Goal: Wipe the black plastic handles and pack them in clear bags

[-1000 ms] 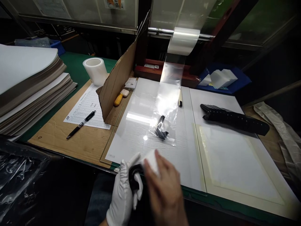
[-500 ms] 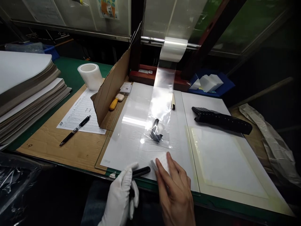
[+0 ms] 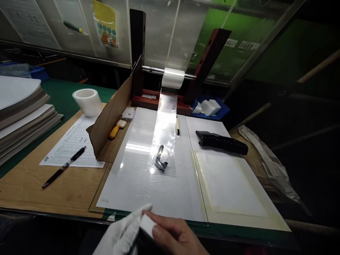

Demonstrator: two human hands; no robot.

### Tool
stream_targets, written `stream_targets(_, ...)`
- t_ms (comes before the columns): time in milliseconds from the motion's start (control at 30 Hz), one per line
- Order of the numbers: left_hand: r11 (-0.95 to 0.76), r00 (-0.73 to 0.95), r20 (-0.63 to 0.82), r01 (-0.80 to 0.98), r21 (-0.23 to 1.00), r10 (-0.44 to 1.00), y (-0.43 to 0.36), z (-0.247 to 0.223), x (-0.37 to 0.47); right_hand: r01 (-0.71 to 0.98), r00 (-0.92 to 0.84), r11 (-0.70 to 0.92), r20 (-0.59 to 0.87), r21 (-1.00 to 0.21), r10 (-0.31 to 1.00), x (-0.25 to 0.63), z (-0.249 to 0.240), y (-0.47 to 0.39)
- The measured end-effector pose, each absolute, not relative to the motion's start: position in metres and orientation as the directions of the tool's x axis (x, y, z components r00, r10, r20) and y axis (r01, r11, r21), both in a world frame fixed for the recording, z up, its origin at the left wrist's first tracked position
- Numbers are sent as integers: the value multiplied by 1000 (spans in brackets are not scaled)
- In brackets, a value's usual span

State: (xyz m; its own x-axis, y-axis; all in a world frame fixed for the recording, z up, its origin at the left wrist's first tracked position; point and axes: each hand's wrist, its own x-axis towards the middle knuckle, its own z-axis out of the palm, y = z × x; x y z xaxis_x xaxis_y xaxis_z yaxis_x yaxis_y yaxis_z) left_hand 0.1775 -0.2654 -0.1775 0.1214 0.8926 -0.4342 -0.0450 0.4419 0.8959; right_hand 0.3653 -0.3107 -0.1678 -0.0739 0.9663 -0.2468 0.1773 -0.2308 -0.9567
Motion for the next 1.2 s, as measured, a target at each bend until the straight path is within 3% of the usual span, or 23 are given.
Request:
stream_targets(100, 555, 143, -540, -92, 827, 829, -262, -179, 174, 166, -53, -238, -249, -957, 967, 372, -171, -311)
stream_targets(233, 631, 237, -592, -151, 761, 770, -256, -172, 171, 208, -119, -119, -146, -971, 982, 373, -174, -306)
stream_targets(333, 646, 179, -622, -269, 715, 762, -255, -166, 176, 338, 51, -47, -31, -940, 998, 355, -183, -305)
stream_targets(433, 647, 127, -649, -343, 681, 750, -257, -170, 186, 546, 234, 65, 226, -835, 946, 333, -198, -305)
stream_targets(567, 747, 267, -701, -320, 583, 661, -265, -190, 195, 717, 69, 232, 398, -658, 915, 337, -210, -297)
stream_targets(667, 729, 306, -662, -244, 640, 684, -272, -206, 190, 796, -149, 392, 478, -461, 866, 353, -207, -291)
stream_targets(767, 670, 259, -620, -206, 713, 740, -280, -217, 179, 828, -233, 421, 456, -369, 859, 361, -206, -291)
stream_targets(933, 588, 153, -569, -141, 797, 808, -292, -229, 165, 807, -240, 436, 453, -398, 859, 355, -208, -294)
stream_targets(1033, 549, 105, -540, -103, 829, 835, -297, -235, 165, 822, -185, 356, 383, -445, 905, 355, -206, -294)
stream_targets(1200, 503, 70, -500, -37, 863, 863, -296, -234, 164, 763, -223, 403, 379, -505, 898, 360, -198, -294)
